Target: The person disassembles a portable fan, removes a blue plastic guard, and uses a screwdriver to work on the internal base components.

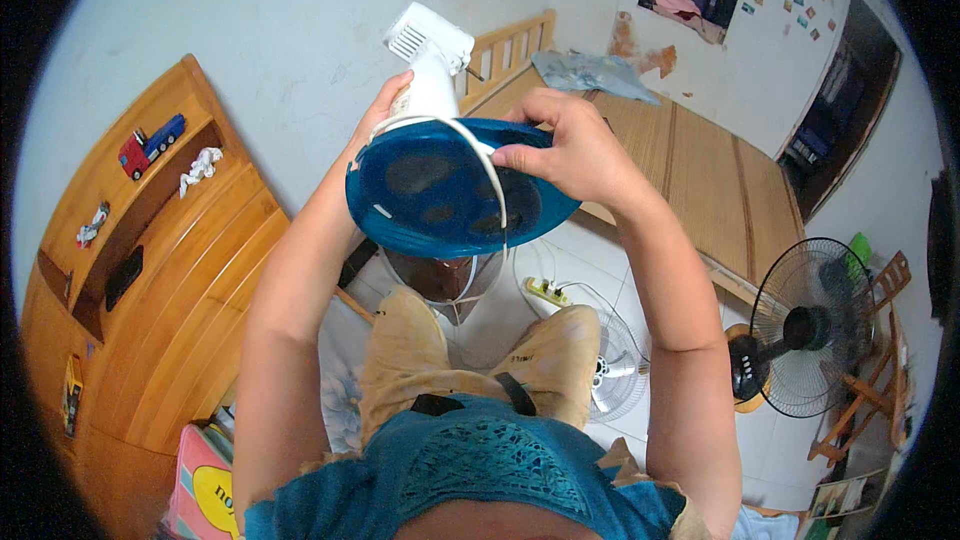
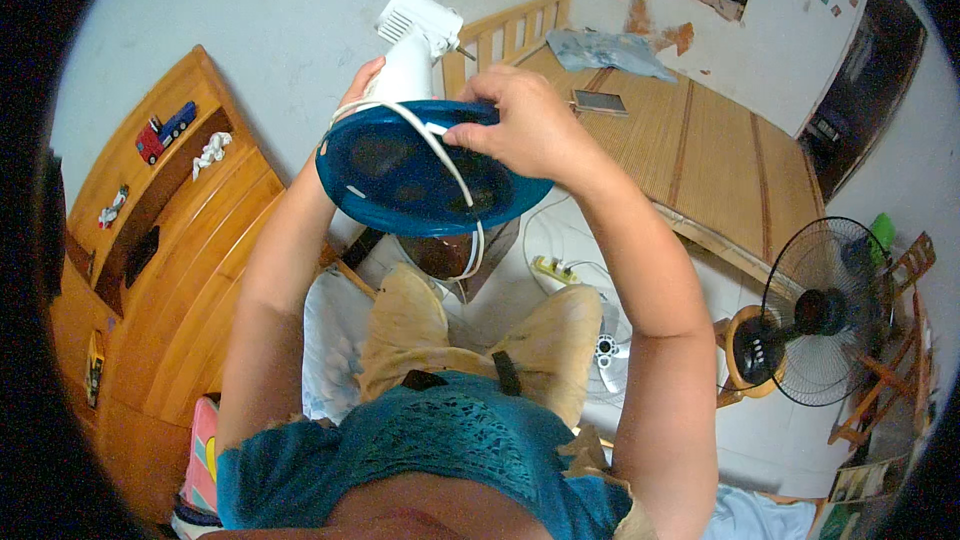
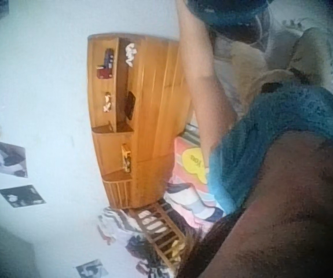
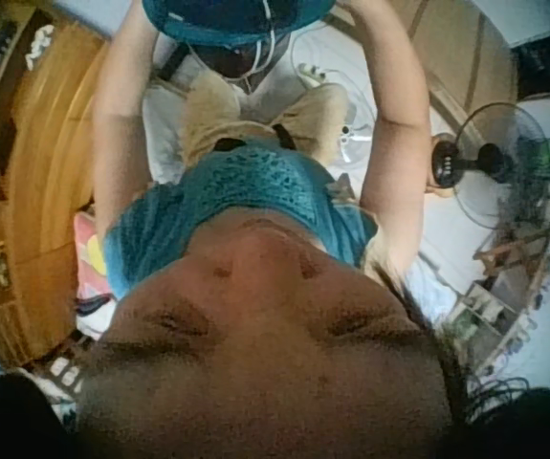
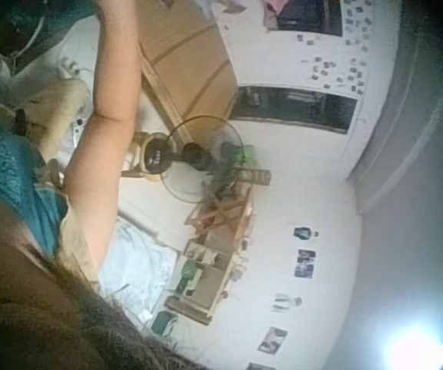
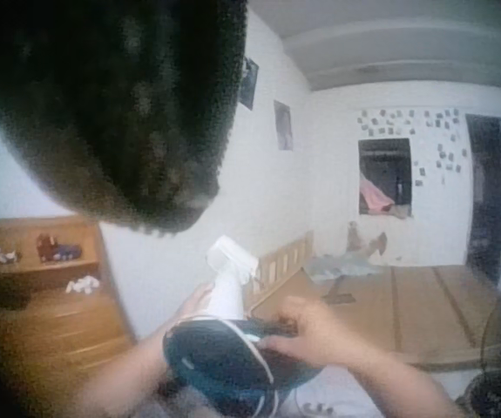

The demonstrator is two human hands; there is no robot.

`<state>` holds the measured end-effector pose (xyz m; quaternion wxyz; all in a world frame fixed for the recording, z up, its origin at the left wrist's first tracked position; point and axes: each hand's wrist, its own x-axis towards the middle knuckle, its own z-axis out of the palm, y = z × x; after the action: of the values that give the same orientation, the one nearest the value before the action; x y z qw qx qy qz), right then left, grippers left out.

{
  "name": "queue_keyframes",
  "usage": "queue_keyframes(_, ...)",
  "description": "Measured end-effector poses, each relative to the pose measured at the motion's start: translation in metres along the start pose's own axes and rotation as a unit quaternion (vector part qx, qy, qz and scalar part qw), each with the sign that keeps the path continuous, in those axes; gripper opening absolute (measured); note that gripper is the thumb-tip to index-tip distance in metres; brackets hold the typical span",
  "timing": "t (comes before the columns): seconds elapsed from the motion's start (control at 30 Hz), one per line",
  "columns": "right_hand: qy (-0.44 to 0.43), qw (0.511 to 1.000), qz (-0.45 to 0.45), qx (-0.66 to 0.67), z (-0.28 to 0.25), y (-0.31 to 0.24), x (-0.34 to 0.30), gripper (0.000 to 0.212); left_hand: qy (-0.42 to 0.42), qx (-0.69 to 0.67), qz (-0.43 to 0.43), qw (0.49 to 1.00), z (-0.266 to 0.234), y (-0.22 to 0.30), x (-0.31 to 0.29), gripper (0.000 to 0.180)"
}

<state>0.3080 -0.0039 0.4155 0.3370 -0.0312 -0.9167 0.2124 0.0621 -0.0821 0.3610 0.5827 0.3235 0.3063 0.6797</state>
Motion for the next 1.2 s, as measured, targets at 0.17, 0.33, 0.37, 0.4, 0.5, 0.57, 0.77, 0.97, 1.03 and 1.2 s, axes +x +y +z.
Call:
queue_keyframes(0.17, 0.013, 0.999, -0.026, -0.015, 0.008, -0.007, -0.01, 0.027, -0.016, -0.023, 0.035, 0.999, 0.011, -0.009, -0.009, 0.07)
queue_keyframes(0.33, 0.04, 0.997, -0.06, -0.039, 0.013, -0.011, -0.015, 0.024, -0.02, 0.044, 0.064, 0.997, 0.014, -0.007, -0.013, 0.069)
queue_keyframes(0.37, 0.036, 0.997, -0.059, -0.044, 0.014, -0.011, -0.017, 0.025, -0.026, 0.048, 0.065, 0.996, 0.01, -0.008, -0.013, 0.069)
queue_keyframes(0.4, 0.032, 0.997, -0.059, -0.048, 0.014, -0.012, -0.018, 0.025, -0.037, 0.044, 0.067, 0.996, 0.008, -0.008, -0.012, 0.069)
queue_keyframes(0.5, 0.008, 0.997, -0.064, -0.051, 0.013, -0.012, -0.022, 0.029, -0.064, 0.031, 0.062, 0.995, 0.003, -0.008, -0.013, 0.068)
queue_keyframes(0.57, -0.01, 0.996, -0.08, -0.04, 0.012, -0.007, -0.024, 0.031, -0.022, 0.052, 0.087, 0.995, 0.009, -0.012, -0.018, 0.07)
queue_keyframes(0.77, -0.041, 0.988, -0.143, 0.026, 0.007, 0.019, -0.021, 0.029, -0.036, 0.063, 0.097, 0.993, 0.012, -0.004, -0.02, 0.074)
queue_keyframes(0.97, -0.03, 0.991, -0.131, 0.014, 0.005, 0.001, -0.01, 0.024, -0.042, 0.033, 0.08, 0.995, 0.025, -0.001, -0.026, 0.071)
queue_keyframes(1.03, -0.041, 0.994, -0.098, 0.022, 0.001, -0.004, -0.008, 0.022, -0.005, 0.034, 0.076, 0.997, 0.032, -0.007, -0.03, 0.069)
queue_keyframes(1.2, -0.066, 0.997, -0.024, 0.027, -0.004, -0.009, -0.01, 0.038, 0.042, 0.023, 0.042, 0.998, 0.039, -0.016, -0.032, 0.066)
